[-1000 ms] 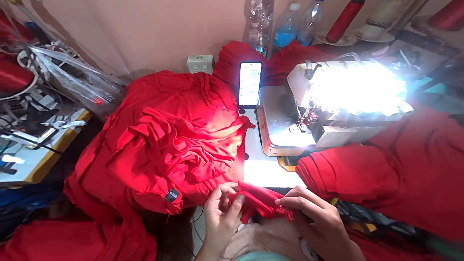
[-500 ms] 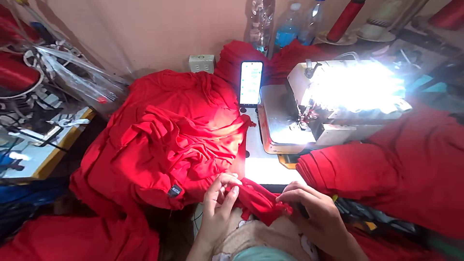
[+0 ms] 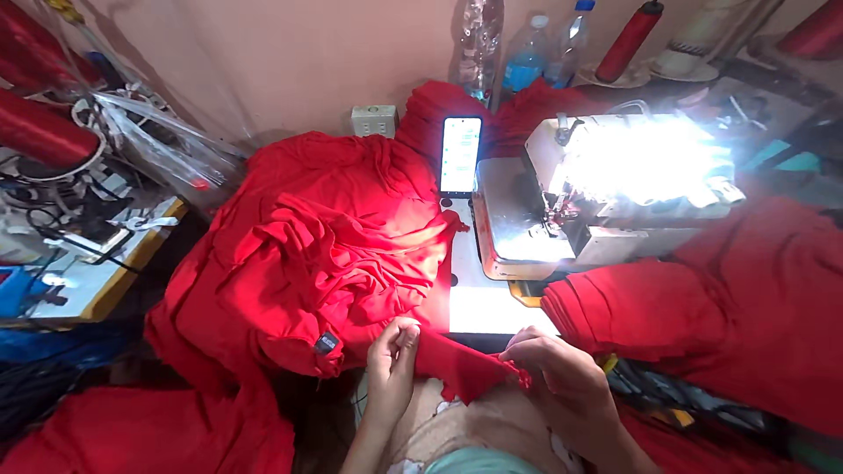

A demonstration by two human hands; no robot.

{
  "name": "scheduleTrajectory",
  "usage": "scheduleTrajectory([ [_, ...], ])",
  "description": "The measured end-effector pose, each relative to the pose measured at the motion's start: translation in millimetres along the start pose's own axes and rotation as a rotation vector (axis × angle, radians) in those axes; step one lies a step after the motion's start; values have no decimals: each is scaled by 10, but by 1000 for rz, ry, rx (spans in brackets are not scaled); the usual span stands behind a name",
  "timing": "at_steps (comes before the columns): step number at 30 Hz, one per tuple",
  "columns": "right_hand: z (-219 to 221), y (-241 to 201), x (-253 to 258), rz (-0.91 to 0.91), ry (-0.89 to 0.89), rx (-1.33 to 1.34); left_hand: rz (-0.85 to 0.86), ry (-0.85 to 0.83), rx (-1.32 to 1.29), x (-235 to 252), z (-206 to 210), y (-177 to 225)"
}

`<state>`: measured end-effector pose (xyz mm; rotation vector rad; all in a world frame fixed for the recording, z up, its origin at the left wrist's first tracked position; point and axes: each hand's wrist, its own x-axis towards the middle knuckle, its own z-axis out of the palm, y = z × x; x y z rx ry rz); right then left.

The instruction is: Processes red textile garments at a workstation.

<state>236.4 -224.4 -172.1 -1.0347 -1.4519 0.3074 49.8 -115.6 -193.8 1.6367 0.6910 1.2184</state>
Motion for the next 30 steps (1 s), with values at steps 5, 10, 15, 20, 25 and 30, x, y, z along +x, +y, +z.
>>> scheduleTrajectory([
  [5,-13,-13,-34,41,68,11,-10,-20,-36,44,-1,20],
  [10,-59,20,-7,44,161,-30,-63,-184,-224,69,15,135],
  [15,-60,190,-46,54,180,-96,200,-29,348,636,57,120],
  [20,41,816,-55,16,146,-304,174,-142,577,1985,391,205],
  [25,18,983,-127,89,116,-339,1,-147,443,3072,765,-445],
  [30,-6,941,-113,158,104,-281,-72,-111,386,3355,1002,-726],
])
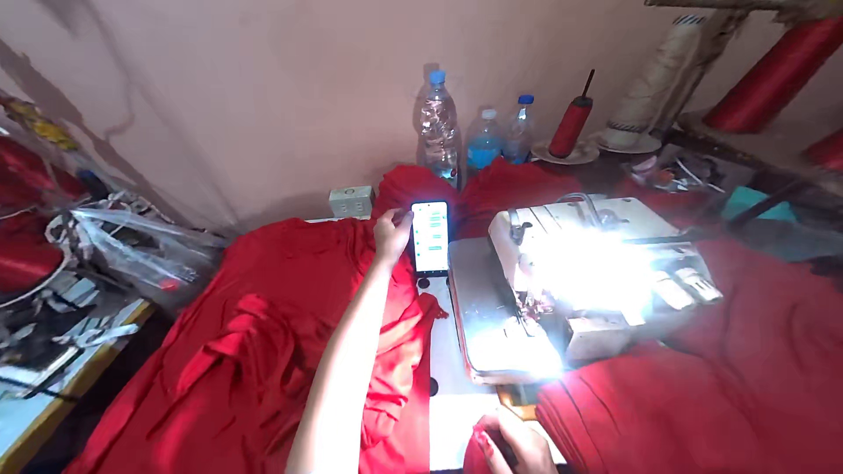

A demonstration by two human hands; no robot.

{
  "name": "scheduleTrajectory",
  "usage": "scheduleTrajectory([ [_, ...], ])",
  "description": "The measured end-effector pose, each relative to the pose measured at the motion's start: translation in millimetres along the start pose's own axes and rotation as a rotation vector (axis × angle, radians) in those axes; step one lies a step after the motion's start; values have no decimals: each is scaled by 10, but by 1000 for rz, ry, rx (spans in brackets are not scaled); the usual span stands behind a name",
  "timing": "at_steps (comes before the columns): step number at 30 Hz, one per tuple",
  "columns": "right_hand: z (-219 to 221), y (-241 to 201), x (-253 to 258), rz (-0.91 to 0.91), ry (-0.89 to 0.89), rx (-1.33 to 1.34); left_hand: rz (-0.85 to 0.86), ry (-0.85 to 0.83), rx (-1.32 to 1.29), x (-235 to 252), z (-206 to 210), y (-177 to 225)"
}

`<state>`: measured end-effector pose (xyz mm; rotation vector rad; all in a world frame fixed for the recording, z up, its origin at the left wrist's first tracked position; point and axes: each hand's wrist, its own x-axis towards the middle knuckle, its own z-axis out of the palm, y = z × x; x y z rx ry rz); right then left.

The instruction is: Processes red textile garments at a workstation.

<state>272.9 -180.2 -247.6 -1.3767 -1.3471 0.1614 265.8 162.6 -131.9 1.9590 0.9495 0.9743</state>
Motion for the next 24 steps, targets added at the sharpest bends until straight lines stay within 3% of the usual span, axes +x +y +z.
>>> scheduleTrajectory([
  [8,-32,24,-10,-2,-36,61,-81,77,44,141,129,39],
  [12,-63,28,-27,4,-41,86,-43,55,35,6,102,19],
  [15,-73,40,-42,4,-32,101,-117,101,-67,7,21,211],
  [17,-57,64,-36,-11,-18,116,-51,50,-20,-142,-184,413],
  [19,-53,87,-17,-49,-13,148,160,33,105,-552,-464,615],
  [22,-145,-28,11,-143,-13,133,488,230,75,-1656,-688,669],
  [24,-249,-212,80,-199,28,91,433,232,-23,-2524,-596,645],
])
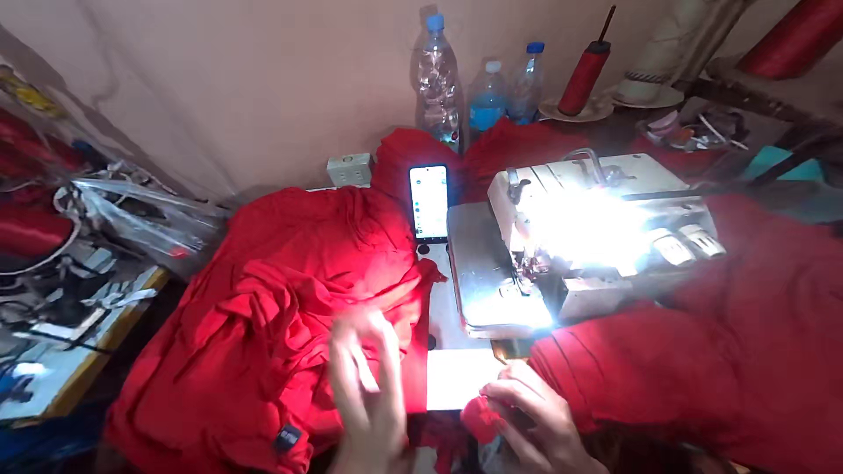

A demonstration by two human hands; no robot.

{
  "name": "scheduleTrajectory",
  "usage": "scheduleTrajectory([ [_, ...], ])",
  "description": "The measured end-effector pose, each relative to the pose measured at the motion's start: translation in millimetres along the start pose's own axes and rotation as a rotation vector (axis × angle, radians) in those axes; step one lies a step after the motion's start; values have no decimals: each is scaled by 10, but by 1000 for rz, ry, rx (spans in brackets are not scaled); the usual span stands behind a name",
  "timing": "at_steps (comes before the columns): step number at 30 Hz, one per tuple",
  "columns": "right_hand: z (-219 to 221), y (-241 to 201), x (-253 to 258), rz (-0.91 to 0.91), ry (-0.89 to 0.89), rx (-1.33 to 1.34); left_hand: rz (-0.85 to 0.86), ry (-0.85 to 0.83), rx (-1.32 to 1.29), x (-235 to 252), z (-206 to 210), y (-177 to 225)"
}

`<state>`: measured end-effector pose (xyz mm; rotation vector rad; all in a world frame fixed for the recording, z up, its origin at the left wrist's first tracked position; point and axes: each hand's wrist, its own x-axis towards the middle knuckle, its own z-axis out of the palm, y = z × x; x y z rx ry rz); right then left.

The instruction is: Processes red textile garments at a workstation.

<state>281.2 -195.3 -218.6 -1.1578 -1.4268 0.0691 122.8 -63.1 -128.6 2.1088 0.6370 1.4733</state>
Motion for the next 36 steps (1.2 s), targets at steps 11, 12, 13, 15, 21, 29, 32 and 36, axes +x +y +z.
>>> scheduleTrajectory([
  [11,-279,-683,-143,-84,-65,-2,-804,-340,-703,-1341,142,397],
  [12,-306,-697,-168,-82,-67,-9,-792,-311,-678,-1355,131,382],
  [13,-330,-718,-187,-74,-71,-9,-765,-284,-654,-1374,116,358],
  [15,-359,-745,-217,-72,-76,-6,-654,-192,-568,-1393,88,307],
  [21,-306,-744,-207,-76,-34,-4,-308,-134,-444,-1225,-69,192],
  [29,-238,-758,-130,-92,-26,84,-614,-495,-1117,-1325,-203,142],
  [32,-223,-777,-137,-122,-93,132,-730,-586,-1154,-1380,-167,128],
  [36,-236,-798,-142,-155,-148,167,-737,-724,-1107,-1401,-98,63],
])
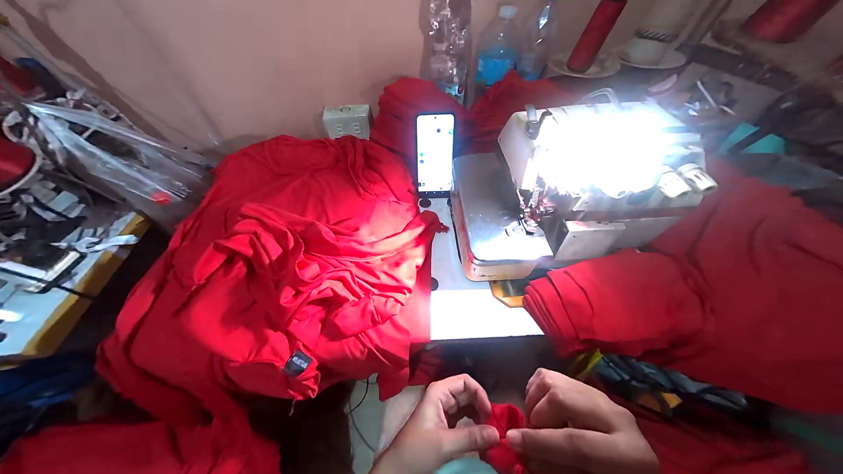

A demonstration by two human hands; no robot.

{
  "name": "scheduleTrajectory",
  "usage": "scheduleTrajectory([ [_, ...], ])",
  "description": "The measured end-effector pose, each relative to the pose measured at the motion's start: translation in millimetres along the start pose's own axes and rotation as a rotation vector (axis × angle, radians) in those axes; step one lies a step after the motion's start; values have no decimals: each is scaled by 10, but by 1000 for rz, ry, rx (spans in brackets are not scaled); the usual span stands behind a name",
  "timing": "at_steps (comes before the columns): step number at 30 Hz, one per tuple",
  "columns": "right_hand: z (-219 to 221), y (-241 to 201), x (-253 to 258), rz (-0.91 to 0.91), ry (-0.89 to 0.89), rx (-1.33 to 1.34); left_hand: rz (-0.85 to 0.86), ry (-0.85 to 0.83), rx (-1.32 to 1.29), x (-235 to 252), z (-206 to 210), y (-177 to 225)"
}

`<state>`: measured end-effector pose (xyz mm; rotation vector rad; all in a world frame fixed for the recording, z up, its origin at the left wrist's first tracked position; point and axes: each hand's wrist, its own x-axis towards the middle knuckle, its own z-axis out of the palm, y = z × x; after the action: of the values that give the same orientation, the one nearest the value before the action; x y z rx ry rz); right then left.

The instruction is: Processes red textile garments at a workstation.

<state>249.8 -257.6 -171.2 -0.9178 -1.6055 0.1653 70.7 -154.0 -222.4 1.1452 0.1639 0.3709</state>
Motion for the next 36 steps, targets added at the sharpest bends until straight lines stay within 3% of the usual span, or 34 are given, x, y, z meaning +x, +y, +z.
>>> scheduleTrajectory([
  [3,-32,0,-14,1,-10,-2,0,47,41,16,-12,-54],
  [6,-35,17,-22,-9,-46,-6,127,196,186,37,38,-126],
  [7,-35,24,-21,-14,-64,-7,184,190,144,48,45,-138],
  [9,-31,37,-16,-20,-85,-23,198,22,-9,36,21,-106],
  [11,-28,42,-14,-17,-106,-33,62,-110,-16,-20,18,-21],
  [14,-5,70,-8,-24,-128,-19,-212,-143,140,-91,103,140],
  [17,25,104,-31,-24,-149,12,-287,-158,63,-151,107,97],
  [19,35,110,-42,-24,-151,18,-240,-159,-6,-150,91,8],
  [21,29,112,-48,-29,-148,11,-195,-58,-19,-111,93,-50],
  [27,3,98,-35,-23,-165,-26,123,103,170,-59,-33,20],
  [36,66,93,35,47,-35,-90,200,398,543,-79,-82,267],
])
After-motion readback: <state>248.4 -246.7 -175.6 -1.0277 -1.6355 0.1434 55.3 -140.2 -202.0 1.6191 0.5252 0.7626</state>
